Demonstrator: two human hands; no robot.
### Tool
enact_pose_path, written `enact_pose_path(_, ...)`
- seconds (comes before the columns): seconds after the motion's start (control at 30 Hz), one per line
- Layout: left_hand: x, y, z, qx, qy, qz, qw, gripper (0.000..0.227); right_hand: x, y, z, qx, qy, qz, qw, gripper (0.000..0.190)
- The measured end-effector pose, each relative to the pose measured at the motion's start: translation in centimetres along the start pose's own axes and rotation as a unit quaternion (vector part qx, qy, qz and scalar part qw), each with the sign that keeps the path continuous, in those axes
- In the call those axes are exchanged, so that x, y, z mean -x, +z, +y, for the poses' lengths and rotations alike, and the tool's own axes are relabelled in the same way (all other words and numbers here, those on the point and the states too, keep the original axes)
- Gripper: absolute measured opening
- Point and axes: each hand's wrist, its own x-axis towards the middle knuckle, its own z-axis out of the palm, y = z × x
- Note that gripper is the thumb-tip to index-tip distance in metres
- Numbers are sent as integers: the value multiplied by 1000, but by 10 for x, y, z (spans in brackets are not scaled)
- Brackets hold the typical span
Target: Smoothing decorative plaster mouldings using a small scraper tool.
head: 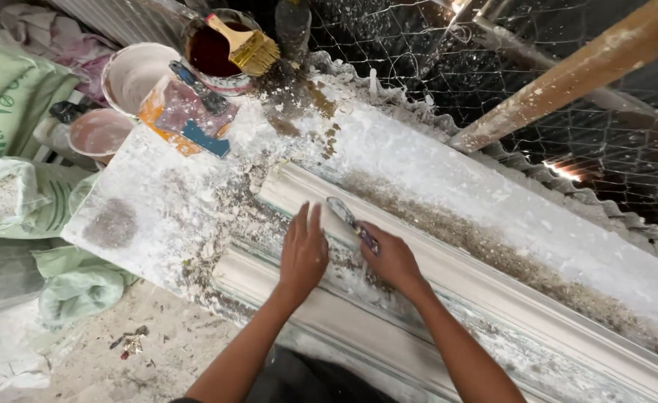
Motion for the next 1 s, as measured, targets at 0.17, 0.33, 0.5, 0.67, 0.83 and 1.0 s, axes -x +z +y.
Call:
enact_pose_path(0.17,-72,-7,-20,-174,-18,-178,968,59,-72,14,8,61,-68,-25,995,49)
enact_pose_path(0.33,-73,47,-42,-280,26,-321,904,70,-88,-22,1,143,31,-166,975,51)
enact_pose_path(0.5,-80,45,-56,-179,93,-247,948,23,-114,-20,11,164,-71,-155,972,53)
enact_pose_path(0.67,-108,10,-88,-353,81,-275,890,34,-148,5,-30,116,-94,-161,976,53)
enact_pose_path(0.83,-92,36,-59,-301,70,-279,909,27,-127,-23,-14,152,-112,-154,970,56)
enact_pose_path(1.0,-112,3,-86,-364,46,-324,872,26,-145,-1,-41,128,-90,-164,974,56)
